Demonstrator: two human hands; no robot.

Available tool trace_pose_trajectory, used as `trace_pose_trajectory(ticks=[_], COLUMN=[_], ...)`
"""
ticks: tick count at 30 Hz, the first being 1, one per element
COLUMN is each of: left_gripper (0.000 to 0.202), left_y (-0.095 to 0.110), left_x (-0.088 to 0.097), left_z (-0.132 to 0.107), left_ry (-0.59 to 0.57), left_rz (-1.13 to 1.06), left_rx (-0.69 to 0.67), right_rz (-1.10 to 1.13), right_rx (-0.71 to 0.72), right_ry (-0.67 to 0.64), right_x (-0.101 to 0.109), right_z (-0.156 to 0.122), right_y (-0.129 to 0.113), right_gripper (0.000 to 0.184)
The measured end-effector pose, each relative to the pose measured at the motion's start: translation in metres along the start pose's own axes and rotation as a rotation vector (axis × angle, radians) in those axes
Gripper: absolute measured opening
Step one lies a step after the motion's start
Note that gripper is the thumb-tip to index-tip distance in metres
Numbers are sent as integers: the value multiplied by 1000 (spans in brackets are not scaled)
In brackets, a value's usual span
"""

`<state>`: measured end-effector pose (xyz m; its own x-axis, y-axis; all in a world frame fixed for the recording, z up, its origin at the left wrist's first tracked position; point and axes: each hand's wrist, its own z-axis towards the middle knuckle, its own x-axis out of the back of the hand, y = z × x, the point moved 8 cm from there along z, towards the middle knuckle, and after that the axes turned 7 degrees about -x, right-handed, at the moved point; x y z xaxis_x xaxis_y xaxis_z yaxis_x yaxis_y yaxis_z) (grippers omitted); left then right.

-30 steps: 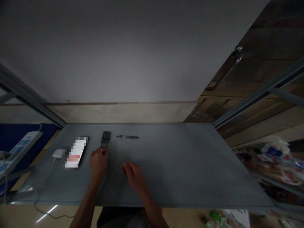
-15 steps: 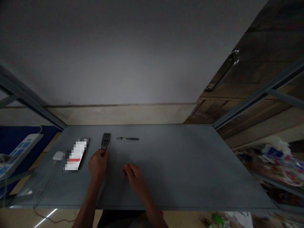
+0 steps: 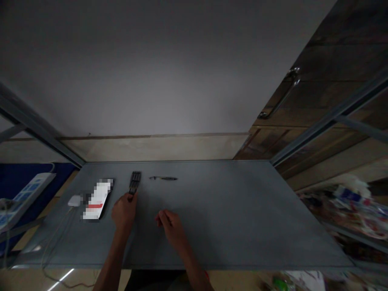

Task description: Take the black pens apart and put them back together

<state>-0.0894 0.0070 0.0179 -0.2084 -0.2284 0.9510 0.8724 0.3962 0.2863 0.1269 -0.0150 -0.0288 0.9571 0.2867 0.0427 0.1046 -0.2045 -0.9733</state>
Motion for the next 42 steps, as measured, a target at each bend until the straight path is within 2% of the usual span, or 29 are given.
trace_pose_trajectory(ticks=[8, 11, 13, 16, 20, 23, 26, 29, 31, 33, 35, 36, 37, 38, 42], left_gripper=[33, 32, 32, 32, 30, 34, 25, 21, 23, 27, 31, 34, 37, 40, 48], left_y=[-3, 4, 18, 56, 110, 135, 148, 153, 150, 141, 129, 124, 120, 115, 105], left_x=[5, 9, 13, 12, -7, -27, -39, -43, -43, -41, -38, -36, -34, -31, -24], left_z=[-2, -3, -1, 6, 20, 30, 36, 33, 24, 11, -5, -17, -28, -40, -74], left_ry=[14, 48, 85, 111, 26, -34, -58, -81, -99, -113, -121, -122, -117, -113, -141], left_rz=[22, 26, 7, -69, -104, -41, -30, -23, -16, -6, 7, 7, 4, 5, 4], left_rx=[8, -24, -109, -339, -652, -755, -793, -835, -865, -884, -898, -942, -982, -1021, -1122], right_rz=[29, 33, 28, 5, -25, -33, -25, -29, -77, -158, -256, -314, -371, -422, -603], right_rx=[13, 7, 8, 18, 19, 23, 28, 35, 64, 136, 231, 272, 303, 316, 290], right_ry=[0, 1, -1, 8, 16, 22, 14, 27, 83, 220, 419, 485, 499, 452, 60], right_x=[-1, -1, -1, 0, 2, 3, 1, 1, 8, 24, 47, 56, 60, 61, 43], right_z=[1, 1, 0, -2, -2, -3, -4, -5, -5, -5, -8, -9, -9, -7, -3], right_y=[0, 0, -2, -6, -9, -11, -10, -9, -9, -15, -26, -31, -35, -37, -36], right_gripper=[41, 42, 41, 40, 40, 41, 43, 43, 41, 33, 23, 25, 33, 39, 39])
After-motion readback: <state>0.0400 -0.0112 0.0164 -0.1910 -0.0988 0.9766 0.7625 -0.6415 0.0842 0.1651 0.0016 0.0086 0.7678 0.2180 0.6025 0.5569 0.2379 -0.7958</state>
